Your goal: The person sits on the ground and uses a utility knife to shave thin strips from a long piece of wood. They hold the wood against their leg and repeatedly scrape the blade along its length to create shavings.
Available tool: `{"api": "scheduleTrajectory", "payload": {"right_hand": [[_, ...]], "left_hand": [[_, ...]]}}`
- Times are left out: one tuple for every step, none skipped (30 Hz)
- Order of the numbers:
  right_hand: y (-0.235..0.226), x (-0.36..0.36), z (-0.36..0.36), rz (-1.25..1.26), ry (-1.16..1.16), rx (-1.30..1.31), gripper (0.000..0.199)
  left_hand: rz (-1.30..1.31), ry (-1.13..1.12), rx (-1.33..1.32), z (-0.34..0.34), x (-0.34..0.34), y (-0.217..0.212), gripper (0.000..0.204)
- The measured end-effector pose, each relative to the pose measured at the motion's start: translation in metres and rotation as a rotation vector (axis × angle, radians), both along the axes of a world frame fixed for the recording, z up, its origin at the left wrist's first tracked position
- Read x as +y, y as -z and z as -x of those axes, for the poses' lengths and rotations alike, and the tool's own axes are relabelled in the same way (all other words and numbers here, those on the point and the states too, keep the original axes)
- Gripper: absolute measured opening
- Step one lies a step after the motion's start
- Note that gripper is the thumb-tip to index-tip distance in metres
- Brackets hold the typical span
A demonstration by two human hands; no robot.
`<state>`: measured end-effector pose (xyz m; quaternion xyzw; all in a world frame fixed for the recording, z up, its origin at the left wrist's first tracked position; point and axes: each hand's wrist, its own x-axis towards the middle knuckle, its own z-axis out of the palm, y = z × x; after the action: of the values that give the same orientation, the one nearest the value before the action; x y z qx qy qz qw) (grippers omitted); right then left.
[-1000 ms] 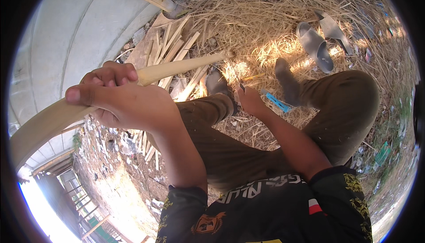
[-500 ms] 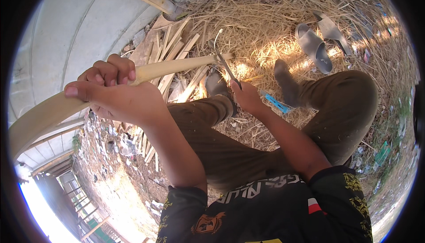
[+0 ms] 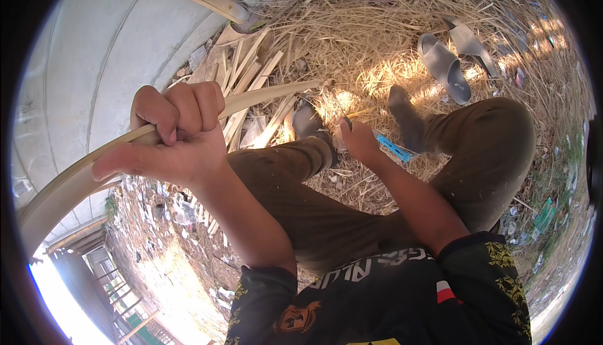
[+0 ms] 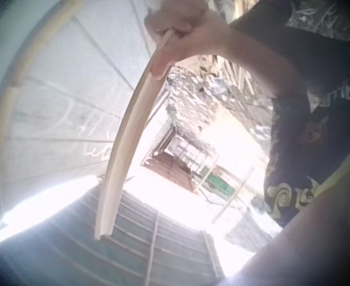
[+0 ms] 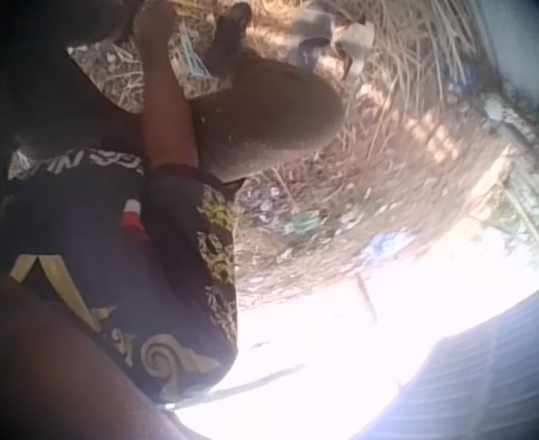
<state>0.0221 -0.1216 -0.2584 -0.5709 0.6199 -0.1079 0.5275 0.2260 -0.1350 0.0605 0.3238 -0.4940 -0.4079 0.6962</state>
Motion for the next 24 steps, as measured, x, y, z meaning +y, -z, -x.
{"api": "scheduleTrajectory", "payload": {"right_hand": [[-0.003,0.002,-0.01,0.034,0.025,-0.017,0.064],[-0.006,0.003,-0.016,0.068,0.05,-0.034,0.065],[-0.011,0.0,-0.015,0.04,0.042,-0.078,0.065],[-0.018,-0.005,-0.013,0.012,0.036,-0.122,0.065],[-0.025,-0.009,-0.012,-0.016,0.03,-0.167,0.065],[-0.021,-0.009,-0.01,-0.026,0.029,-0.147,0.065],[-0.018,-0.009,-0.008,-0.037,0.029,-0.128,0.065],[-0.014,-0.009,-0.006,-0.048,0.03,-0.108,0.064],[-0.016,-0.008,-0.008,-0.043,0.046,-0.103,0.062],[-0.018,-0.007,-0.01,-0.039,0.063,-0.097,0.061],[-0.02,-0.006,-0.012,-0.035,0.081,-0.091,0.06],[-0.026,-0.006,-0.014,0.018,0.057,-0.124,0.06],[-0.032,-0.006,-0.016,0.071,0.033,-0.156,0.061],[-0.039,-0.005,-0.016,0.124,0.009,-0.189,0.062],[-0.051,-0.007,-0.014,0.18,-0.051,-0.19,0.062],[-0.067,-0.01,-0.012,0.235,-0.113,-0.193,0.062],[-0.076,-0.01,-0.01,0.289,-0.176,-0.197,0.062],[-0.079,-0.009,-0.009,0.281,-0.185,-0.207,0.063],[-0.081,-0.008,-0.008,0.273,-0.195,-0.217,0.063],[-0.081,-0.007,-0.008,0.266,-0.206,-0.227,0.064],[-0.068,-0.006,-0.007,0.145,-0.144,-0.178,0.064],[-0.041,-0.005,-0.008,0.026,-0.08,-0.132,0.065],[-0.014,-0.003,-0.006,-0.093,-0.015,-0.084,0.065],[0.009,0.0,0.0,-0.145,0.002,-0.06,0.067]], "left_hand": [[0.007,0.058,0.005,-0.001,-0.001,0.0,0.083],[0.014,0.115,0.01,-0.002,-0.003,0.0,0.083],[0.027,0.167,-0.001,-0.004,-0.002,0.001,0.083],[0.039,0.221,-0.014,-0.006,-0.003,0.001,0.083],[0.051,0.276,-0.026,-0.008,-0.003,0.002,0.084],[0.069,0.335,-0.055,-0.011,-0.004,0.001,0.083],[0.087,0.395,-0.084,-0.013,-0.006,0.001,0.083],[0.105,0.455,-0.114,-0.016,-0.007,0.001,0.083],[0.122,0.477,-0.133,-0.018,-0.008,0.002,0.083],[0.14,0.5,-0.151,-0.02,-0.009,0.004,0.082],[0.157,0.524,-0.17,-0.022,-0.01,0.005,0.082],[0.183,0.534,-0.152,-0.024,-0.012,0.005,0.081],[0.21,0.544,-0.133,-0.025,-0.014,0.005,0.081],[0.235,0.555,-0.114,-0.026,-0.015,0.005,0.08],[0.25,0.555,-0.107,-0.029,-0.016,0.007,0.08],[0.249,0.555,-0.109,-0.03,-0.015,0.007,0.08],[0.244,0.559,-0.107,-0.031,-0.014,0.008,0.079],[0.235,0.566,-0.113,-0.031,-0.014,0.007,0.079],[0.227,0.57,-0.116,-0.031,-0.013,0.007,0.079],[0.217,0.575,-0.114,-0.032,-0.013,0.008,0.078],[0.206,0.582,-0.119,-0.031,-0.014,0.008,0.078],[0.197,0.586,-0.123,-0.032,-0.015,0.007,0.078],[0.186,0.59,-0.125,-0.031,-0.016,0.006,0.077],[0.175,0.591,-0.126,-0.033,-0.016,0.005,0.077]]}}
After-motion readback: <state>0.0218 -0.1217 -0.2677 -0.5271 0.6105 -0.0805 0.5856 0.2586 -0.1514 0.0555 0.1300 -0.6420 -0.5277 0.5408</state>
